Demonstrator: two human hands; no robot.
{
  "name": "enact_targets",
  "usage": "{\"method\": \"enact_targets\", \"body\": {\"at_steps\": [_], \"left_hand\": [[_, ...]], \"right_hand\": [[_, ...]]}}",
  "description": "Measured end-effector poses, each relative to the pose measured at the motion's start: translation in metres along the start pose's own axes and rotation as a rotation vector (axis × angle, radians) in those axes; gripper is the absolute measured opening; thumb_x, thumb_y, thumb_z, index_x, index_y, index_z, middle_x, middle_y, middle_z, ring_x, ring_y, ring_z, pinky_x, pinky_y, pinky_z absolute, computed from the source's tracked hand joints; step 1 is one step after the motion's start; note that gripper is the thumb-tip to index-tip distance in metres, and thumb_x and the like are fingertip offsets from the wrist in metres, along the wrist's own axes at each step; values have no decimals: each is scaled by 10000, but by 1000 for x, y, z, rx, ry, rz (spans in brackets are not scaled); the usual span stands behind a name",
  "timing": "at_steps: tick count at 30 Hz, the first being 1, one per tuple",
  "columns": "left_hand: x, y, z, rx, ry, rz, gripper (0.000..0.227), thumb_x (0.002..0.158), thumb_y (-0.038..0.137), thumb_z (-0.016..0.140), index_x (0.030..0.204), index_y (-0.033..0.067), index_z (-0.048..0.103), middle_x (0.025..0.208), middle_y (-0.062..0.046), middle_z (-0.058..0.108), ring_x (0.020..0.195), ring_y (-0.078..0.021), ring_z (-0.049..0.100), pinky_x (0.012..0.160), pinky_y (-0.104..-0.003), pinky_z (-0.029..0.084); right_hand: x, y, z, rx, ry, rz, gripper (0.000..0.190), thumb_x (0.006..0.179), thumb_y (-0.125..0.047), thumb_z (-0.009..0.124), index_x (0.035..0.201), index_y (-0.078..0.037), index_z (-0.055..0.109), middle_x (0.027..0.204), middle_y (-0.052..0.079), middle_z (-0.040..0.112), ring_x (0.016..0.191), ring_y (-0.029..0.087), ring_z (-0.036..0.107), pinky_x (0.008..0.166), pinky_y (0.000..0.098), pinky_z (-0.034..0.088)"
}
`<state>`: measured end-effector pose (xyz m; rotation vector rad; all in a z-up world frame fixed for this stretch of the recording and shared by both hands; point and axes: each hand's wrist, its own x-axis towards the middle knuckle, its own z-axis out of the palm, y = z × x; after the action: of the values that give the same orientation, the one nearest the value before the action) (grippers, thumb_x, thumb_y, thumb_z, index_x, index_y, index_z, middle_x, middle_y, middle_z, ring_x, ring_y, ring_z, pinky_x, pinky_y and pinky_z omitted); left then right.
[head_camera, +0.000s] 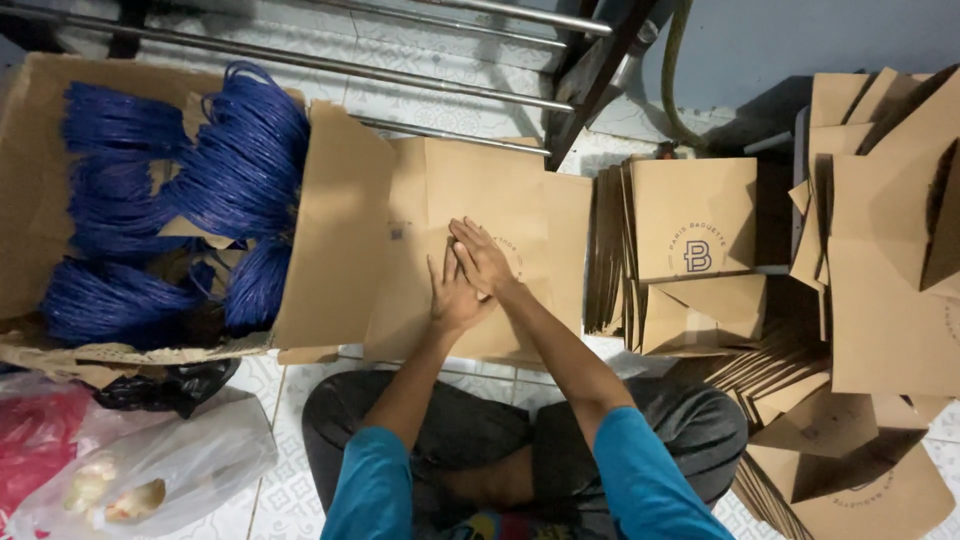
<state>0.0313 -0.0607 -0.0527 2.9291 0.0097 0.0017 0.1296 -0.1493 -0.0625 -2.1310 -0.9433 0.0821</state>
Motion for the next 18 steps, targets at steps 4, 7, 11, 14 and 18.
{"method": "enact_targets", "body": {"at_steps": [4,7,11,14,18], "left_hand": [[4,6,-25,-42,-33,-15,1009,759,677,641,1591,215,307,1688,-111,216,1575,-342,85,1207,-722,54],[-2,7,-27,-31,116,-4,991,704,703,667,1557,291,376,1687,-70,231,1553,-333,180,1199,-714,116],[-2,8,-26,-52,228,12,906,739,687,671,1521,279,464,1656,-93,325,1521,-353,280,1172,-717,171],[-3,9,-23,-44,214,-2,915,738,728,648,1519,287,465,1662,-86,318,1535,-334,260,1180,-709,149],[-5,9,-30,-91,177,-3,876,788,733,610,1521,275,469,1670,-87,307,1542,-334,246,1179,-718,124]], "right_hand": [[-7,-7,-20,-125,-40,232,565,1127,-383,230,1591,-89,358,1633,144,372,1528,337,294,1270,481,193],[-23,-18,-39,-152,9,420,609,1122,-377,194,1613,-21,253,1664,227,255,1548,381,214,1287,478,125],[-49,-6,-41,-161,118,593,657,1112,-422,204,1633,-25,164,1699,214,124,1565,383,143,1297,475,98],[-77,-18,-44,-215,177,603,633,1116,-390,246,1619,-7,214,1691,220,175,1557,383,180,1289,455,113],[-119,-33,-44,-225,130,714,711,1086,-490,116,1645,-51,106,1719,175,72,1584,343,76,1291,451,35]]}}
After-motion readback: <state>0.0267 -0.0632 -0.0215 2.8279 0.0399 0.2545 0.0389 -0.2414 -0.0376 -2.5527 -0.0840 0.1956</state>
